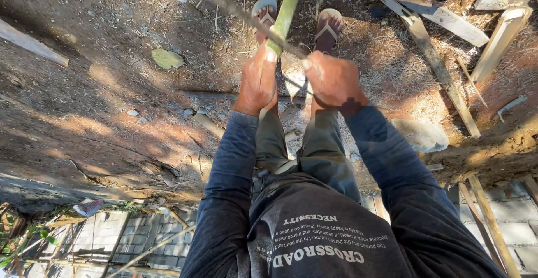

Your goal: Splitting and stripping bamboo stalks using a machete in an outdoor work area.

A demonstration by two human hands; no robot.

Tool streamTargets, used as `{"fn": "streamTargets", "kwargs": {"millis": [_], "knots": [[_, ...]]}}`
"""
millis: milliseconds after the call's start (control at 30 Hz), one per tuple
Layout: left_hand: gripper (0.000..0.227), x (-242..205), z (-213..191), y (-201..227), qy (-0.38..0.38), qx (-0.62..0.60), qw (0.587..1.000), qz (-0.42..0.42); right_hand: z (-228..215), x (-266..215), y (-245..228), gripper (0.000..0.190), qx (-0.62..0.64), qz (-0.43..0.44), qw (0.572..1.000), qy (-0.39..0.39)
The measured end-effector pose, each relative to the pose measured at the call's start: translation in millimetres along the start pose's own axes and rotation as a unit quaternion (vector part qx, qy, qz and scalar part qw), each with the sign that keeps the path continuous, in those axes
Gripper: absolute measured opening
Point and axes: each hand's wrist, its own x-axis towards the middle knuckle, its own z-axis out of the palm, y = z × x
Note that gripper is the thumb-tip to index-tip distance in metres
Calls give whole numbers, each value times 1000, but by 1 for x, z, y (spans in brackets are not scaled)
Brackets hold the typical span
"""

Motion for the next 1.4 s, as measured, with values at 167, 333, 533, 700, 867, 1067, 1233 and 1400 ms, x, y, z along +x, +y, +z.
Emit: {"fn": "streamTargets", "kwargs": {"millis": [167, 333, 533, 700, 867, 1067, 1233, 1400], "knots": [[33, 9, -9, 11, -9, -28, 999, -32, -6, -2, 1, 28, 28, -7, 998, 49], [33, 1, -3, 18, -50, -25, 993, -100, -1, -4, 23, 27, -15, 3, 1000, 11], [38, -53, 58, -43, 95, 77, 992, -34, 8, -28, 3, 27, 46, 24, 995, 85], [32, -20, 66, 7, 149, -194, 947, -209, 15, -11, 11, 27, 22, 39, 997, 63], [26, -29, 87, -16, 184, -89, 964, -168, 12, -24, 1, 25, 75, 38, 992, 96], [15, -23, 90, -21, 197, 11, 972, -124, 32, -21, 22, 26, 78, 81, 986, 120], [24, -52, 101, -36, 184, 92, 973, -107, 38, -37, 25, 29, 59, 26, 993, 99], [38, -53, 108, -83, 242, -394, 867, -184, 81, -37, 86, 38, 77, 162, 976, 122]]}}
